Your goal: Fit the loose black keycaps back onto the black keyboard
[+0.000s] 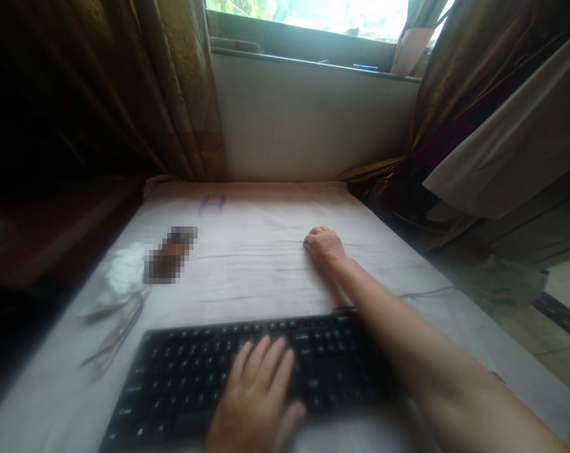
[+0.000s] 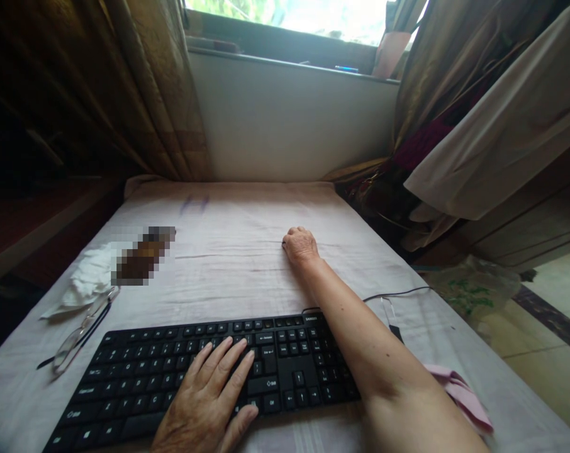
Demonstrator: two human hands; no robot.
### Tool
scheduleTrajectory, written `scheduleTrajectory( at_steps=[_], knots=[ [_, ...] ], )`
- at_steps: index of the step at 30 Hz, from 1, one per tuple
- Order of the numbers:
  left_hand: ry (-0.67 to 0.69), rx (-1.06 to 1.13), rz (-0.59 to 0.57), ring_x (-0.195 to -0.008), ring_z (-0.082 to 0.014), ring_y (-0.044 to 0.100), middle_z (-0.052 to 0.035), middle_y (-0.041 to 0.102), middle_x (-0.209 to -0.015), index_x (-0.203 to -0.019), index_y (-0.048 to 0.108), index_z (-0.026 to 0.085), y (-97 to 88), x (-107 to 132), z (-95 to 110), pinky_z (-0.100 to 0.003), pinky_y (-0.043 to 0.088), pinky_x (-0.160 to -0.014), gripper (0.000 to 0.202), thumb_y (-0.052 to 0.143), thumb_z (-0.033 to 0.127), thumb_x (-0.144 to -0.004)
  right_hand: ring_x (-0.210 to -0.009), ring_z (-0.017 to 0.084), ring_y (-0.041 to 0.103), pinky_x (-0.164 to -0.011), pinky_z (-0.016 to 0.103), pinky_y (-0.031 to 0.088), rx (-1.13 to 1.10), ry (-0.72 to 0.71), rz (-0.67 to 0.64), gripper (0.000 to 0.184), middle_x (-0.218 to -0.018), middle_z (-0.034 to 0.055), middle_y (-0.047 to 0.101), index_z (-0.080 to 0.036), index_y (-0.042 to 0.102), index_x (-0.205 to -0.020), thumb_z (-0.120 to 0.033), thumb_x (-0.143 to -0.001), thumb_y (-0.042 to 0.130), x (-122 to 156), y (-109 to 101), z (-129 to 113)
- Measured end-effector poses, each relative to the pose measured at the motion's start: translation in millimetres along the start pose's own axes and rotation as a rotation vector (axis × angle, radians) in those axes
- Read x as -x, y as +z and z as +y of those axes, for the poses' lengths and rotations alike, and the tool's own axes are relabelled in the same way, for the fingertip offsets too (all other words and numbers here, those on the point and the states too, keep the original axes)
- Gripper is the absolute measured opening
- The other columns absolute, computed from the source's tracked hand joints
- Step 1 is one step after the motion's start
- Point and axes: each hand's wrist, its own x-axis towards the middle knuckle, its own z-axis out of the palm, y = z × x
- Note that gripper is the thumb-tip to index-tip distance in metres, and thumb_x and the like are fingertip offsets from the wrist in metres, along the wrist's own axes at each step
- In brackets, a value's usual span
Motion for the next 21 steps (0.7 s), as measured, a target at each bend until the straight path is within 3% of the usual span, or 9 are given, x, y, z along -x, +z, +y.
scheduleTrajectory(
  at_steps=[6, 11, 15, 18, 21],
  knots=[
    [-0.047, 0.034, -0.011, -0.122, -0.0237, 0.054, -0.0044, 0.064, -0.132, -0.128, 0.060, 0.020, 0.5, 1, 5, -0.040, 0.031, -0.110, 0.045, 0.051, 0.046, -0.093, -0.100, 0.025, 0.061, -0.085, 0.032, 0.045, -0.113, 0.020, 0.062, 0.025, -0.108, 0.0152, 0.070, -0.015, 0.074, -0.101, -0.020, -0.093, 0.051, 21, -9, -10],
    [-0.045, 0.032, -0.048, -0.125, -0.0265, 0.053, -0.0056, 0.059, -0.137, -0.130, 0.058, 0.019, -1.0, 3, 6, -0.044, 0.034, -0.108, 0.045, 0.054, 0.040, -0.091, -0.078, 0.015, 0.067, -0.074, 0.024, 0.050, -0.284, -0.025, 0.038, 0.018, -0.095, 0.0023, 0.075, -0.023, 0.072, -0.101, -0.025, -0.092, 0.057, 87, -18, -23],
    [-0.037, 0.026, -0.089, -0.126, -0.0287, 0.052, -0.0089, 0.058, -0.138, -0.133, 0.056, 0.018, -0.8, 5, 7, -0.047, 0.039, -0.105, 0.047, 0.055, 0.037, -0.090, -0.079, 0.016, 0.068, -0.074, 0.026, 0.052, -0.611, -0.111, 0.004, 0.015, -0.090, 0.0024, 0.075, -0.021, 0.072, -0.095, -0.021, -0.088, 0.059, 144, -18, -32],
    [-0.041, 0.021, -0.092, -0.126, -0.0293, 0.053, -0.0092, 0.058, -0.138, -0.132, 0.057, 0.018, -0.2, 5, 8, -0.048, 0.040, -0.105, 0.046, 0.056, 0.037, -0.090, -0.085, 0.017, 0.068, -0.079, 0.028, 0.052, -0.681, -0.148, 0.006, 0.014, -0.093, 0.0044, 0.074, -0.020, 0.071, -0.093, -0.020, -0.088, 0.059, 165, -16, -38],
    [-0.042, 0.017, -0.085, -0.126, -0.0295, 0.053, -0.0087, 0.059, -0.138, -0.132, 0.057, 0.017, -0.5, 5, 9, -0.049, 0.040, -0.105, 0.046, 0.056, 0.038, -0.090, -0.086, 0.017, 0.067, -0.079, 0.028, 0.052, -0.674, -0.156, 0.029, 0.013, -0.094, 0.0057, 0.073, -0.019, 0.071, -0.093, -0.020, -0.089, 0.058, 170, -14, -43]
  ],
)
